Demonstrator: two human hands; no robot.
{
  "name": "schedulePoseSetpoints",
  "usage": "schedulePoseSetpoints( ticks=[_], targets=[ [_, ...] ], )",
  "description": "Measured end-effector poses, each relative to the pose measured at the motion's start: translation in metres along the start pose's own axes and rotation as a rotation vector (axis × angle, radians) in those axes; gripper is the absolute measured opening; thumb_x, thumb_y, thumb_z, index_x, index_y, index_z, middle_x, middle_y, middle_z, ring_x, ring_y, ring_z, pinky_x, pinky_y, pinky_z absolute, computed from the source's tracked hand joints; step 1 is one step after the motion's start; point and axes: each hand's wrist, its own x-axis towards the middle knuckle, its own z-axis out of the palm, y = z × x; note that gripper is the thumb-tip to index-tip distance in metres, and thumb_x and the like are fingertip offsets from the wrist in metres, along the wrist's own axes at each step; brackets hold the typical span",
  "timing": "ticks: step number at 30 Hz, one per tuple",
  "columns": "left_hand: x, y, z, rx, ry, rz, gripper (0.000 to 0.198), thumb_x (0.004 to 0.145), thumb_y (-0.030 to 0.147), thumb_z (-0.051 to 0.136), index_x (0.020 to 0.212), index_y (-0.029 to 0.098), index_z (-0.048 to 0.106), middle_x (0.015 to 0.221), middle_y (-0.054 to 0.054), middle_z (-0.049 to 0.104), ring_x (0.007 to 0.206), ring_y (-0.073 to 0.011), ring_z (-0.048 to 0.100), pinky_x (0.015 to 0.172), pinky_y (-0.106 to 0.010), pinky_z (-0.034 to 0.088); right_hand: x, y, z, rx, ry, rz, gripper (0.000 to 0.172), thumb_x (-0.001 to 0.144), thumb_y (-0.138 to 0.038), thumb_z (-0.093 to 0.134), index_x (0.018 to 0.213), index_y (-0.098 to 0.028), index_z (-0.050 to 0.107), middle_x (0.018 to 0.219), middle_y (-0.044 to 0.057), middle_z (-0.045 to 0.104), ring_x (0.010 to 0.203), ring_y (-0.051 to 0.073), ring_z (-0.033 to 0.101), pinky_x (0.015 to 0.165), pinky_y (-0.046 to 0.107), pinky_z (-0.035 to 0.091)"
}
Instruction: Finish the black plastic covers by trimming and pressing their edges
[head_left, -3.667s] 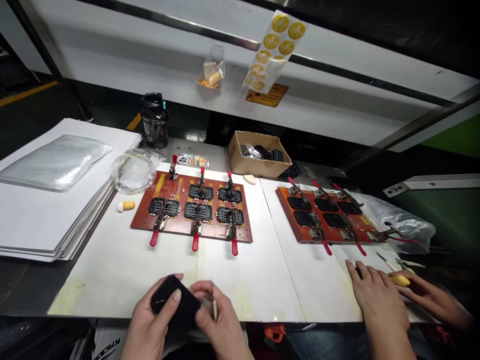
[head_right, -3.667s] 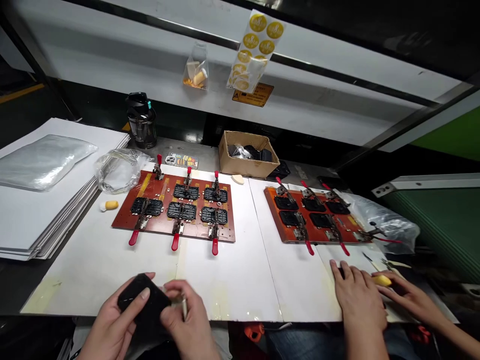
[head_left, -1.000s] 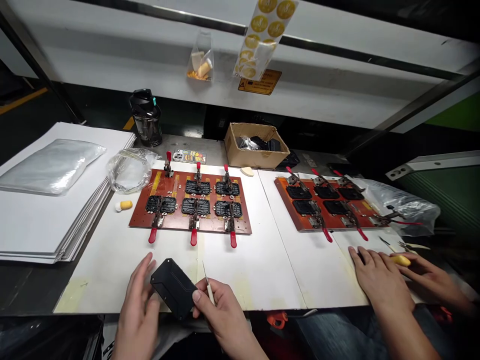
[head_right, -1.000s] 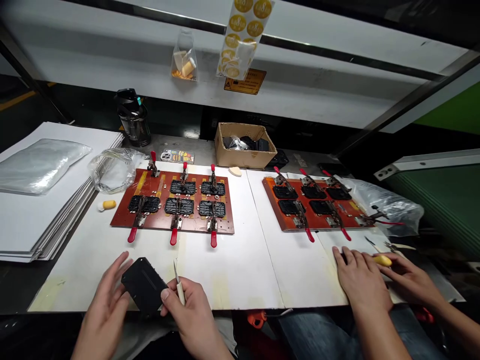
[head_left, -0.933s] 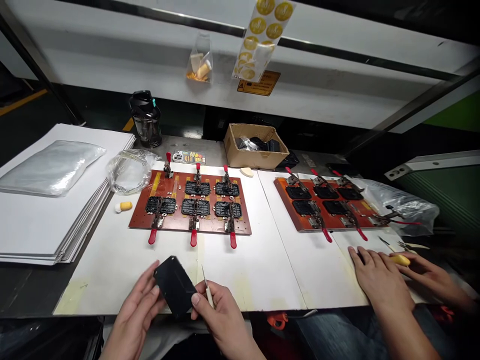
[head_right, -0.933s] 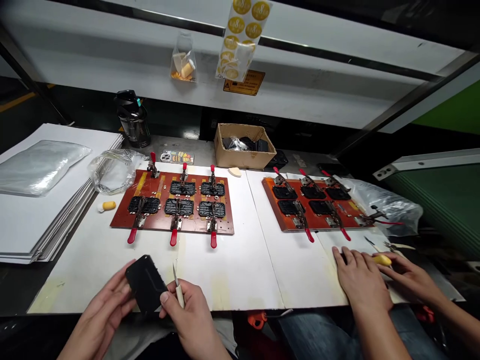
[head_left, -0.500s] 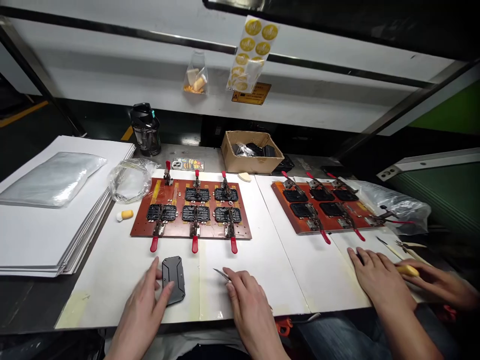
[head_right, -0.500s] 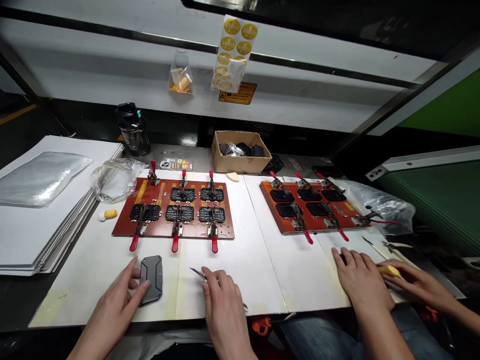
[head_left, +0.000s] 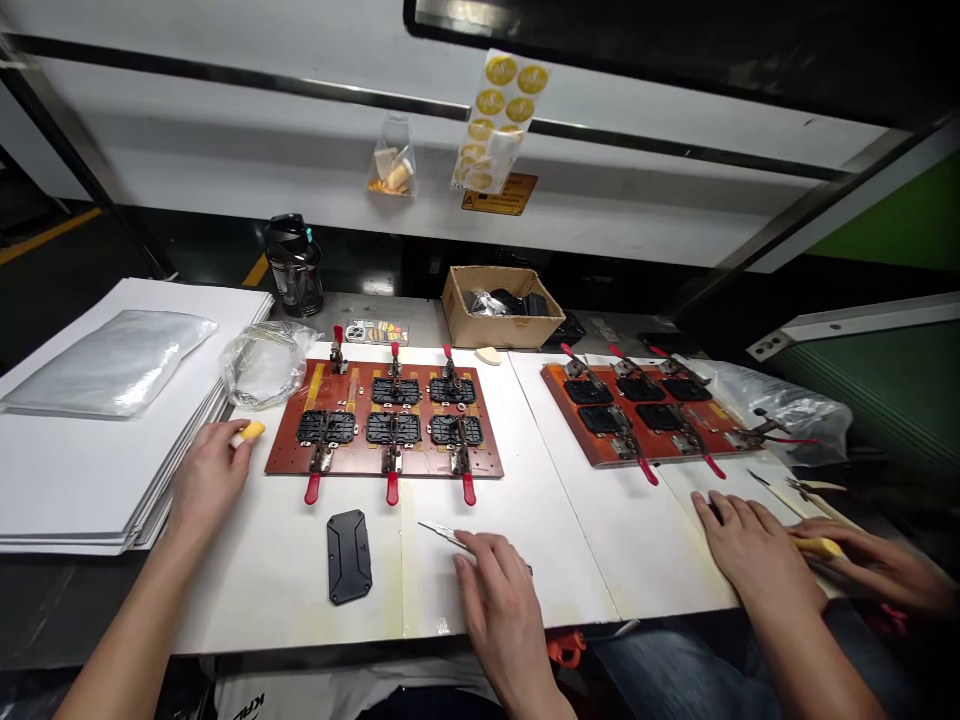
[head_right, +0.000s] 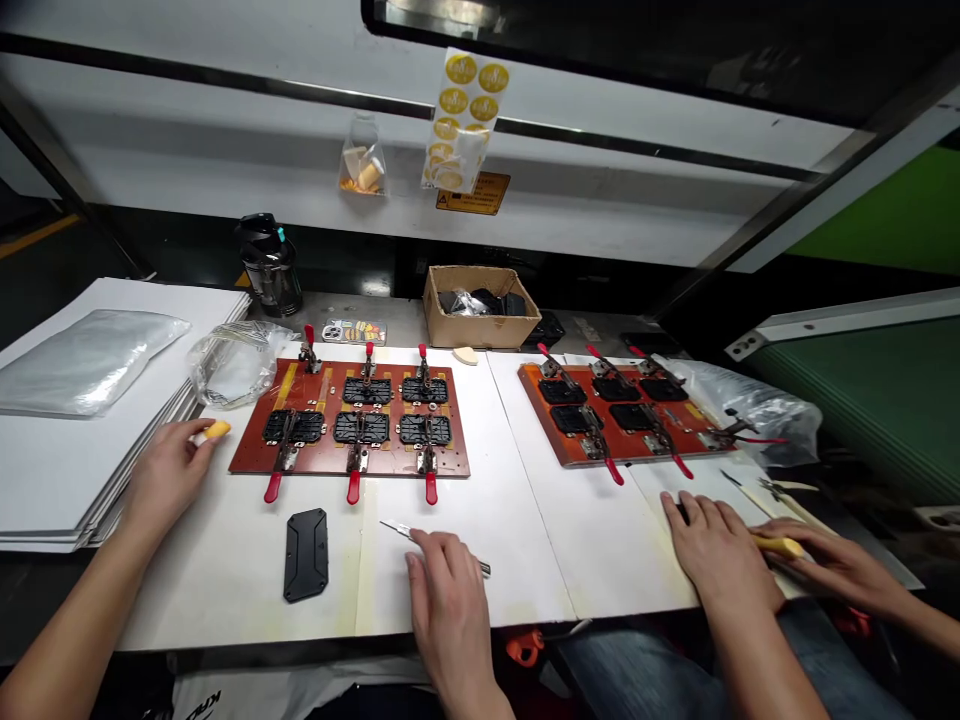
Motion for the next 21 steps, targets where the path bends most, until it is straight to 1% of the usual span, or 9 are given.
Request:
schedulePoseSetpoints(
  ticks=[3,5,7,8,10,13,16,18,21],
  targets=[
    [-0.06,0.023,-0.013,-0.1,0.033,-0.028,0.035,0.093,0.052,0.059,0.118,0.027,0.062,0.108,-0.002,0.064,0.079,-0.0184,0.061,0.076,-0.03,0.051,-0.012,-0.029,0.002,0.33,-0.2,0.115,0.026,0.107,-0.038,0.043,0.115,-0.024,0.064,0.102,0.005,0.064,0.095,0.018,0.06,0.086,0.03,0.046],
    [-0.114,0.044,-0.012,-0.415,-0.089,0.007,0.036,0.088,0.049,0.07,0.116,0.028,0.06,0.105,-0.001,0.064,0.073,-0.0143,0.062,0.071,-0.025,0.054,-0.016,-0.048,0.011,0.596,-0.427,0.196,0.034,0.104,-0.05,0.048,0.123,-0.024,0.061,0.097,0.004,0.063,0.083,0.015,0.058,0.073,0.025,0.045],
    [-0.165,0.063,-0.003,-0.546,-0.272,0.178,0.026,0.092,0.036,0.067,0.116,0.029,0.058,0.104,0.0,0.065,0.069,-0.0113,0.063,0.067,-0.02,0.056,-0.018,-0.063,0.022,0.815,-0.604,0.203,0.047,0.1,-0.06,0.051,0.127,-0.023,0.057,0.094,0.003,0.061,0.075,0.013,0.052,0.064,0.022,0.04],
    [-0.185,0.069,0.004,-0.583,-0.357,0.234,0.023,0.095,0.029,0.062,0.117,0.03,0.057,0.107,-0.001,0.065,0.072,-0.0117,0.064,0.067,-0.02,0.057,-0.019,-0.068,0.026,0.869,-0.648,0.182,0.047,0.099,-0.061,0.051,0.125,-0.022,0.056,0.094,0.002,0.06,0.074,0.012,0.05,0.063,0.022,0.038],
    [-0.206,0.074,0.016,-0.55,-0.431,0.294,0.031,0.097,0.025,0.058,0.127,0.032,0.053,0.116,-0.004,0.064,0.082,-0.0135,0.067,0.075,-0.022,0.06,-0.019,-0.071,0.03,0.837,-0.649,0.151,0.041,0.1,-0.058,0.051,0.116,-0.021,0.058,0.09,0.0,0.058,0.071,0.01,0.045,0.063,0.022,0.035],
    [-0.197,0.066,0.028,-0.361,-0.383,0.332,0.05,0.098,0.031,0.059,0.145,0.033,0.042,0.138,-0.009,0.055,0.117,-0.0213,0.063,0.097,-0.033,0.059,-0.013,-0.065,0.027,0.64,-0.539,0.222,0.032,0.102,-0.052,0.05,0.115,-0.023,0.057,0.078,-0.004,0.049,0.064,0.01,0.038,0.059,0.022,0.031],
    [-0.169,0.053,0.034,-0.18,-0.396,0.401,0.068,0.099,0.037,0.058,0.157,0.031,0.024,0.161,-0.009,0.033,0.149,-0.0285,0.033,0.117,-0.049,0.045,0.001,-0.057,0.026,0.464,-0.418,0.255,0.028,0.104,-0.046,0.048,0.121,-0.024,0.053,0.078,-0.004,0.05,0.062,0.01,0.041,0.059,0.022,0.034],
    [-0.155,0.047,0.039,-0.126,-0.457,0.445,0.08,0.098,0.04,0.059,0.161,0.028,0.011,0.167,-0.009,0.024,0.154,-0.0283,0.022,0.122,-0.051,0.038,0.013,-0.055,0.031,0.383,-0.377,0.152,0.024,0.103,-0.038,0.049,0.123,-0.025,0.051,0.09,-0.002,0.057,0.069,0.012,0.049,0.066,0.023,0.04],
    [-0.148,0.042,0.046,-0.119,-0.505,0.463,0.09,0.095,0.041,0.062,0.161,0.026,0.003,0.167,-0.007,0.025,0.154,-0.0252,0.023,0.124,-0.048,0.036,0.027,-0.058,0.044,0.22,-0.415,-0.072,0.027,0.101,-0.024,0.05,0.127,-0.025,0.052,0.107,0.002,0.059,0.089,0.017,0.057,0.08,0.027,0.045]
  ],
)
